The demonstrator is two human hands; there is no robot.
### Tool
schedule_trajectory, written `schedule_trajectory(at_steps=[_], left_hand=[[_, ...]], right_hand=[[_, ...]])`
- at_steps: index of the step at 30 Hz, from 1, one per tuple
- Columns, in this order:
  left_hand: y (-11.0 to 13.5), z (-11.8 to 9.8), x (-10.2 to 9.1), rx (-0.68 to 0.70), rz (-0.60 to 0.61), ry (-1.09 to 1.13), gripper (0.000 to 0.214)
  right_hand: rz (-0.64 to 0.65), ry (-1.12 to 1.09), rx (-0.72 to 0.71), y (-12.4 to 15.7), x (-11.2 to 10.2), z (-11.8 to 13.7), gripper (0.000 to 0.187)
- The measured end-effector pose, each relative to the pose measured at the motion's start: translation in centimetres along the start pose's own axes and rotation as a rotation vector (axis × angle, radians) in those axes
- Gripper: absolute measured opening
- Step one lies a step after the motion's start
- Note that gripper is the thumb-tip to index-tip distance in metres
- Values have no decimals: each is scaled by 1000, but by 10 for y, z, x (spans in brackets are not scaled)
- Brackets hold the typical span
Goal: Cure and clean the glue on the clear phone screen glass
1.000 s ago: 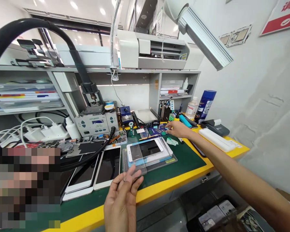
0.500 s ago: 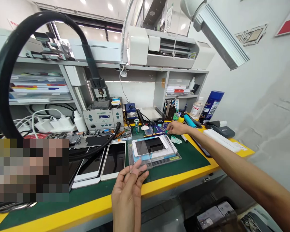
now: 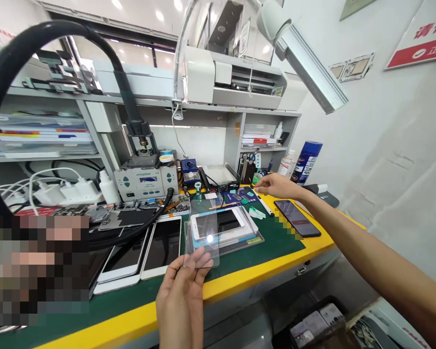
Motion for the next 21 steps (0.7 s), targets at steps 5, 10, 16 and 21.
schedule_trajectory(at_steps=[5, 10, 16, 21], left_hand=[[-7, -1, -4, -18, -50, -4, 10], [-8, -2, -2, -72, -90, -7, 5], [3, 3, -1, -57, 52, 56, 13], [7, -7, 0, 50, 49, 111, 17]], right_hand=[[-276, -1, 98, 0, -42, -7, 36], [-304, 25, 156, 16, -62, -25, 33], [-484, -49, 40, 19, -53, 33, 29], [-649, -257, -304, 64, -52, 142, 22]])
Point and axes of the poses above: each hand's wrist, its own y-axis away from the middle knuckle, its own x-axis out of the palm, z = x × y, the point moved 3 cm from there along -y, towards the middle knuckle, and after that the axes turned 11 degrees about -z, right-handed, at the moved point
